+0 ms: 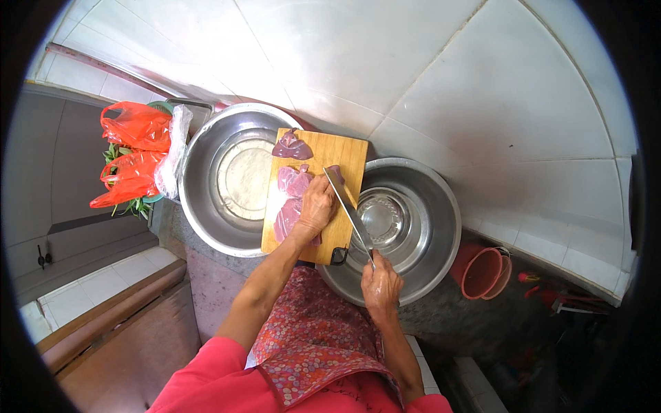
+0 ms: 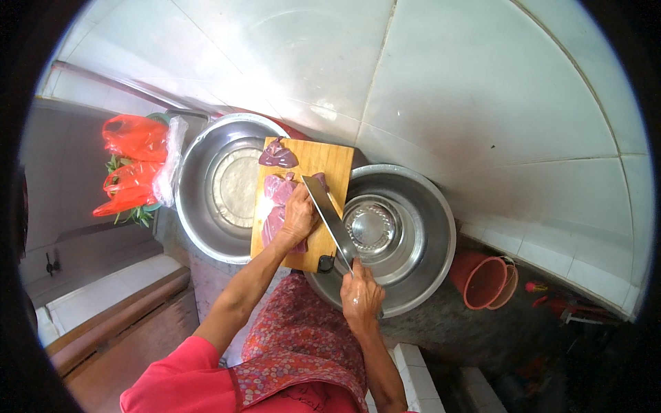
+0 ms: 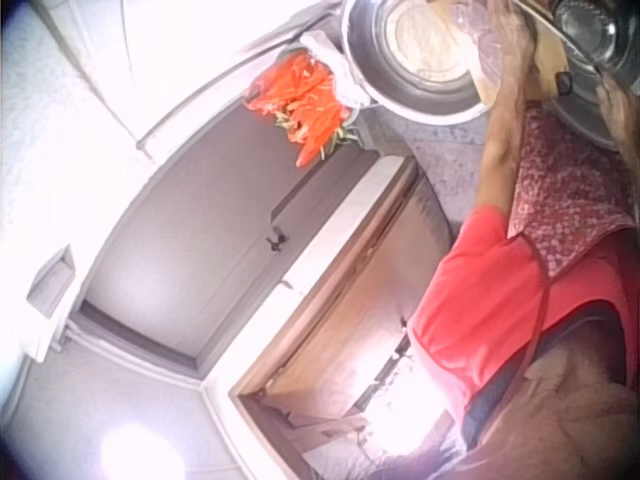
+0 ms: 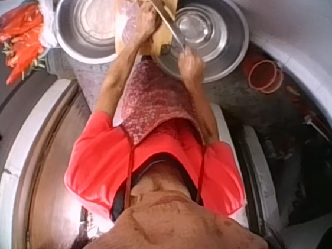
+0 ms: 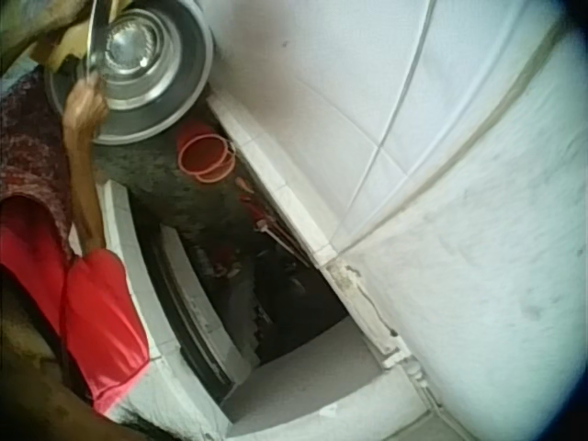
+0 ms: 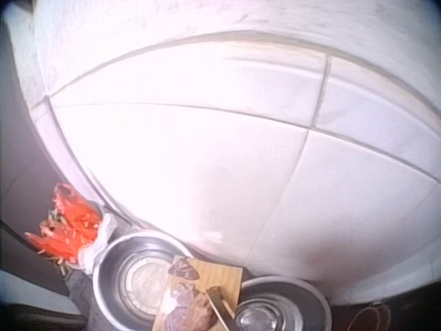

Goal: The person unpacks a piece of raw meat from a plastic bag and places it on a wooden cutting board. Using a large knife, they slice the meat into smaller pieces on the board.

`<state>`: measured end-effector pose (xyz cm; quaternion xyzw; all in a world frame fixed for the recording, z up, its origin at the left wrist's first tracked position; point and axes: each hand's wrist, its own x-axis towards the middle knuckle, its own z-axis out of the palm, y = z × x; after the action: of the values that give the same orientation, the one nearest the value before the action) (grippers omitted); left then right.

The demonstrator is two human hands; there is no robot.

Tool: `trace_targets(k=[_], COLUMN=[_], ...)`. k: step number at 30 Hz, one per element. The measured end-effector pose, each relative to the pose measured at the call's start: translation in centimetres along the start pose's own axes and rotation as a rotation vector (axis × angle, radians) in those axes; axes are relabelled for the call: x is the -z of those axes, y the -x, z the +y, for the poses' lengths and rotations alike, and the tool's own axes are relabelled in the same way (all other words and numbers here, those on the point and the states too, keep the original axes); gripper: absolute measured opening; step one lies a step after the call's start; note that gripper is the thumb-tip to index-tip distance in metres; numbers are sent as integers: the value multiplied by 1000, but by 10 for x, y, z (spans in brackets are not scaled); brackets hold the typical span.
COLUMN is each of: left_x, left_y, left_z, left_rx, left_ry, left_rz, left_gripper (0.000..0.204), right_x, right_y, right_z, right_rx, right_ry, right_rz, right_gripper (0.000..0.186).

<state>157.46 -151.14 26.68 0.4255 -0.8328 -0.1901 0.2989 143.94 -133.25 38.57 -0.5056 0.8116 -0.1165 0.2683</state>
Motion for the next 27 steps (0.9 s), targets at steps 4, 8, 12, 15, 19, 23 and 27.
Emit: trace_targets(k=[4, 8, 12, 15, 19, 23, 27], left_x=[0, -1, -2, 0, -1, -2, 1], left_y=[-1, -2, 0, -1, 1, -1, -2], left_z=[3, 2, 1, 2, -1, 3, 5], left_rx=[2, 25, 30, 44, 64, 80, 52], left_ry=[5, 37, 30, 48, 77, 86, 61], left_rz=[-7, -20, -24, -40, -35, -37, -16], left_gripper=[36, 39, 42, 43, 43, 43, 40], right_x=[-1, 0, 7, 11, 9, 5, -24], right_y=[3, -1, -5, -7, -20, -54, -69], right_z=[2, -2, -5, -4, -10, -27, -19], right_rx=[-1, -29, -56, -45, -46, 33, 41], right_ry=[6, 29, 61, 62, 26, -23, -73], right_rz=[14, -1, -44, -42, -94, -59, -13], right_gripper=[37, 37, 35, 34, 30, 27, 26])
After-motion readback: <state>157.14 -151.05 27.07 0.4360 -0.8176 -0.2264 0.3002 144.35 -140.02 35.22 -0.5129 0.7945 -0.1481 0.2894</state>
